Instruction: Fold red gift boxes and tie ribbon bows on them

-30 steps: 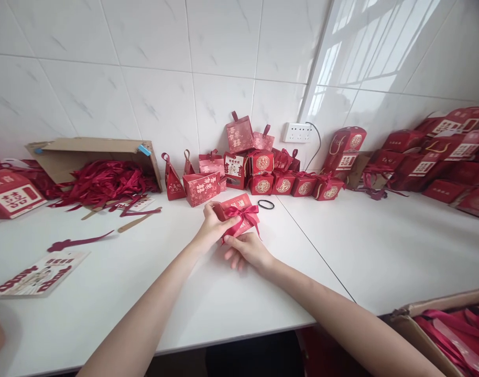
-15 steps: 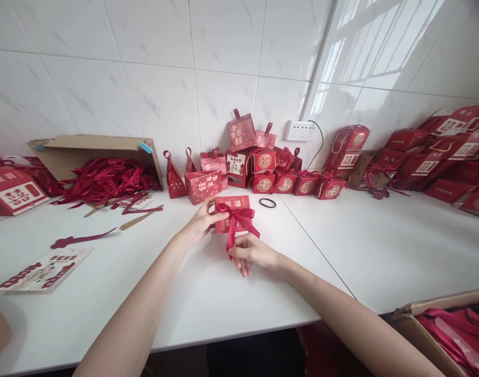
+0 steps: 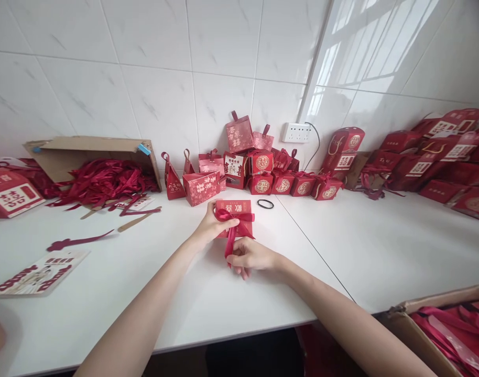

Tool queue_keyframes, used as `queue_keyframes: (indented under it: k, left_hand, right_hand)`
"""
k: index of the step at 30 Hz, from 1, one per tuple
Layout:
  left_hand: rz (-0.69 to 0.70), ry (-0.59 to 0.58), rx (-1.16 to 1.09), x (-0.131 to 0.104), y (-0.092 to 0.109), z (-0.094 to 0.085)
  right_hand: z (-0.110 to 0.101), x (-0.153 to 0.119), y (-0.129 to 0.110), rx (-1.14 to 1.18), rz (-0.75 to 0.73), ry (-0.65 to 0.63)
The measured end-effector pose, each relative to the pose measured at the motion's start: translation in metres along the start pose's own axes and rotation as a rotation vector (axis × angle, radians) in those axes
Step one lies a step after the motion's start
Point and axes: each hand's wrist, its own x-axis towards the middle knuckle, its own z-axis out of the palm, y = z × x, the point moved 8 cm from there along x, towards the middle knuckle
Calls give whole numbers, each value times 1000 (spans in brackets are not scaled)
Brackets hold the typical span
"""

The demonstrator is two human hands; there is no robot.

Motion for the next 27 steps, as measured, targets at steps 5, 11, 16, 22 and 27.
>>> queue_keyframes:
  k: [5,11,16,22,27]
  left_hand:
    - [-4,15,9,0,0,-1]
    - [12,25,18,0,1,-1]
    - [-18,17,-33,-1,1,1]
    - [-7,9,-16,0,2,1]
    - [-21,-31,21,-2,1,6]
  right_hand:
    - [0,-1,0,-27,12,-37]
    - [0,-1,1,-35,35,-70]
    - [-10,-26,8,-77,194,-392]
    - [-91,-28,-8,135,-127,242]
    - [-101,-27,-15,110,-274,699]
